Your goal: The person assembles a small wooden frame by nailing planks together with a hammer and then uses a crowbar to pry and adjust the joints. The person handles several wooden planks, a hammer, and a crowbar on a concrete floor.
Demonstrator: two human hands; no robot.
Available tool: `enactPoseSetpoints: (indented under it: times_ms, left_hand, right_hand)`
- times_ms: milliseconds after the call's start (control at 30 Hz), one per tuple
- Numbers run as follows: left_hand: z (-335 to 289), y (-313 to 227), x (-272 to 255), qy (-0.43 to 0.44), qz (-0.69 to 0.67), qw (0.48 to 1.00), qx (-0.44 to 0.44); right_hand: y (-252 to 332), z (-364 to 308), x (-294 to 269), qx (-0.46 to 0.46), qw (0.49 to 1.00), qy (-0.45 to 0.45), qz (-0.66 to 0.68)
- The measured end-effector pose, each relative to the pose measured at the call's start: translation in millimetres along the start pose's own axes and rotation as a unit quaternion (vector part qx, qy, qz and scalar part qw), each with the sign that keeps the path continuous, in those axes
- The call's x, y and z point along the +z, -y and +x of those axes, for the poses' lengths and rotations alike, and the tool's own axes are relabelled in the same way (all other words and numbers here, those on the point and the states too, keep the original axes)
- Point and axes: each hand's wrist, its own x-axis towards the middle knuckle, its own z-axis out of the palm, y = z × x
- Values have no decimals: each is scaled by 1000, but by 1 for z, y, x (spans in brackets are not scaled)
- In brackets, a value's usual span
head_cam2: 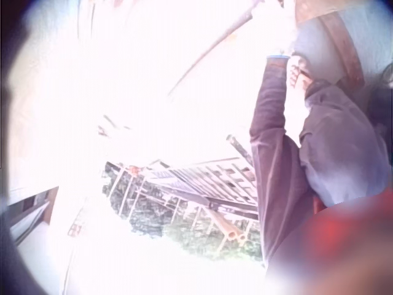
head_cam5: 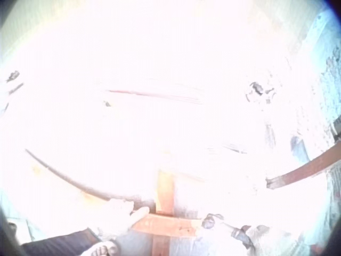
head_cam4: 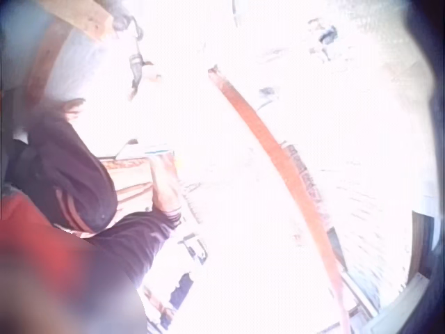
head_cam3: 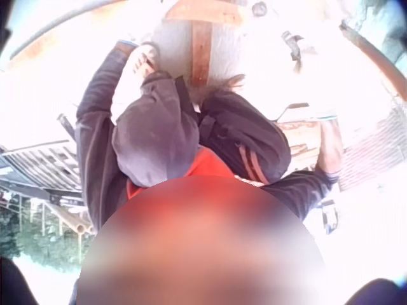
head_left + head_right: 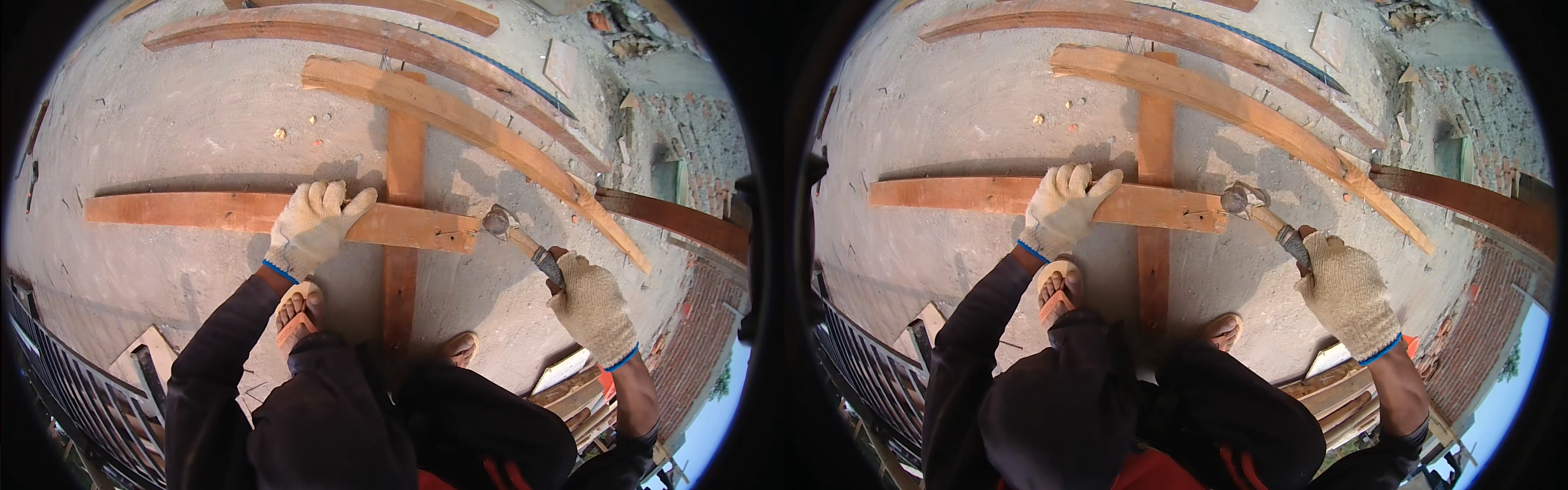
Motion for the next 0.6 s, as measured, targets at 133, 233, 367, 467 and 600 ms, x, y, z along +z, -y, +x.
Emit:
enactPoseSetpoints:
  times_ms: [133,233,367,467,600]
  left_hand:
    - [0,-2,2,-11,7,1000,5]
    - [-1,-1,3,-2,3,1000,-3]
    - [-3,-1,3,-24,6,1000,9]
    - [-3,0,1,-28,11,1000,2]
    - [0,0,-1,-29,16,999,8]
  right_hand:
    - [13,-20,-16,7,986,-120,115]
    - [18,-26,4,-6,957,-146,251]
    - [12,-10,51,72,988,-22,134]
    - [4,-13,67,87,984,-45,149]
    - [3,-42,76,69,954,-183,227]
